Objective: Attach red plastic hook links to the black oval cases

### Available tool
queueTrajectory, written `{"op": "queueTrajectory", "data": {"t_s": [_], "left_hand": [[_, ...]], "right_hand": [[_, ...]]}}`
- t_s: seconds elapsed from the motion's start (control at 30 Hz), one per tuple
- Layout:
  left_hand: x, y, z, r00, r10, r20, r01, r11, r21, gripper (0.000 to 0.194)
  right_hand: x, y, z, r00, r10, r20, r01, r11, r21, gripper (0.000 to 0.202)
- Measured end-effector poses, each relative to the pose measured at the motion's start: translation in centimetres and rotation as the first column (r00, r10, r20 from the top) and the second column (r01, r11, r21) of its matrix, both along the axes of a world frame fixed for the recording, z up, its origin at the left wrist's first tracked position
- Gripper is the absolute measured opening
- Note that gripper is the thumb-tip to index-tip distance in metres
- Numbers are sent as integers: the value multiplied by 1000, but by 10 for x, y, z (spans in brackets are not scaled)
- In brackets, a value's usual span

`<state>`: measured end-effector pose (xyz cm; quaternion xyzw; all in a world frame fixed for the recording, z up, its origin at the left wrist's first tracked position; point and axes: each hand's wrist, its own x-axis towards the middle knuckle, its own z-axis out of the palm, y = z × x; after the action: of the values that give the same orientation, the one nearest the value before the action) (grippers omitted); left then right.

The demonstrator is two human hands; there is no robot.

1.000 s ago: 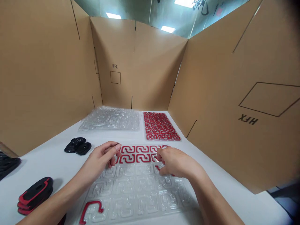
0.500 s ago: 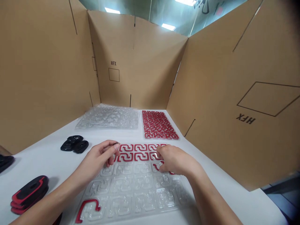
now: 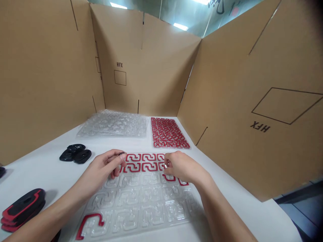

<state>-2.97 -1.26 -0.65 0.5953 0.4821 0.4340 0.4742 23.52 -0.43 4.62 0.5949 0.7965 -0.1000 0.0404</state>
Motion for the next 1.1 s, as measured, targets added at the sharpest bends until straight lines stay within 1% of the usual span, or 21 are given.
{"op": "queueTrajectory", "data": {"t_s": [0.13,0.27,0.37,0.47,0.53,0.63,0.7,0.77,0.8,0.83,0.9,0.93,0.97,1.0,1.03,1.07,1.1], "left_hand": [[0,-1,0,1000,5,-4,-5,1000,-14,35],[1,-1,1,1000,17,-7,-17,1000,-21,36],[1,0,1,1000,21,-10,-21,999,-27,37],[0,0,0,1000,19,-6,-19,1000,-23,36],[0,0,-1,1000,13,-7,-13,1000,-15,35],[-1,0,-2,1000,4,-17,-4,1000,-5,34],[-2,1,-2,1000,2,-28,-2,1000,-2,34],[-1,1,-3,999,8,-49,-9,1000,-9,35],[0,1,-4,998,11,-62,-11,1000,-4,35],[1,1,-5,997,14,-74,-13,1000,13,35],[3,-1,-6,994,15,-112,-6,997,82,35],[5,-2,-6,990,18,-143,1,992,129,34],[6,-3,-6,982,14,-190,18,986,165,32],[7,-5,-5,970,24,-242,22,982,185,30],[7,-6,-4,950,24,-311,38,981,191,29],[8,-7,-2,926,2,-378,78,977,196,25],[8,-8,-1,901,-23,-434,116,975,190,23]], "right_hand": [[-6,-1,-3,999,27,-39,-30,998,-62,17],[-6,-1,2,997,39,-68,-47,992,-119,17],[-2,-1,5,997,18,-78,-30,988,-151,18],[4,1,6,996,-13,-87,-2,984,-176,23],[8,3,4,994,-27,-108,10,988,-152,20],[14,7,3,986,-55,-160,47,998,-52,5],[14,8,4,976,-74,-205,78,997,10,5],[11,9,6,963,-59,-262,75,996,52,10],[8,8,6,942,-34,-335,52,998,46,14],[4,8,6,898,-5,-439,13,1000,15,18],[-7,7,0,747,12,-665,-101,990,-96,26],[-14,7,-6,673,-4,-740,-165,974,-156,28],[-21,6,-13,638,-20,-770,-204,959,-194,30],[-27,6,-20,664,-14,-748,-225,949,-219,29],[-33,6,-28,714,25,-700,-211,961,-181,26],[-39,6,-34,758,71,-649,-182,977,-106,21],[-43,5,-39,786,98,-610,-165,985,-55,19]]}}
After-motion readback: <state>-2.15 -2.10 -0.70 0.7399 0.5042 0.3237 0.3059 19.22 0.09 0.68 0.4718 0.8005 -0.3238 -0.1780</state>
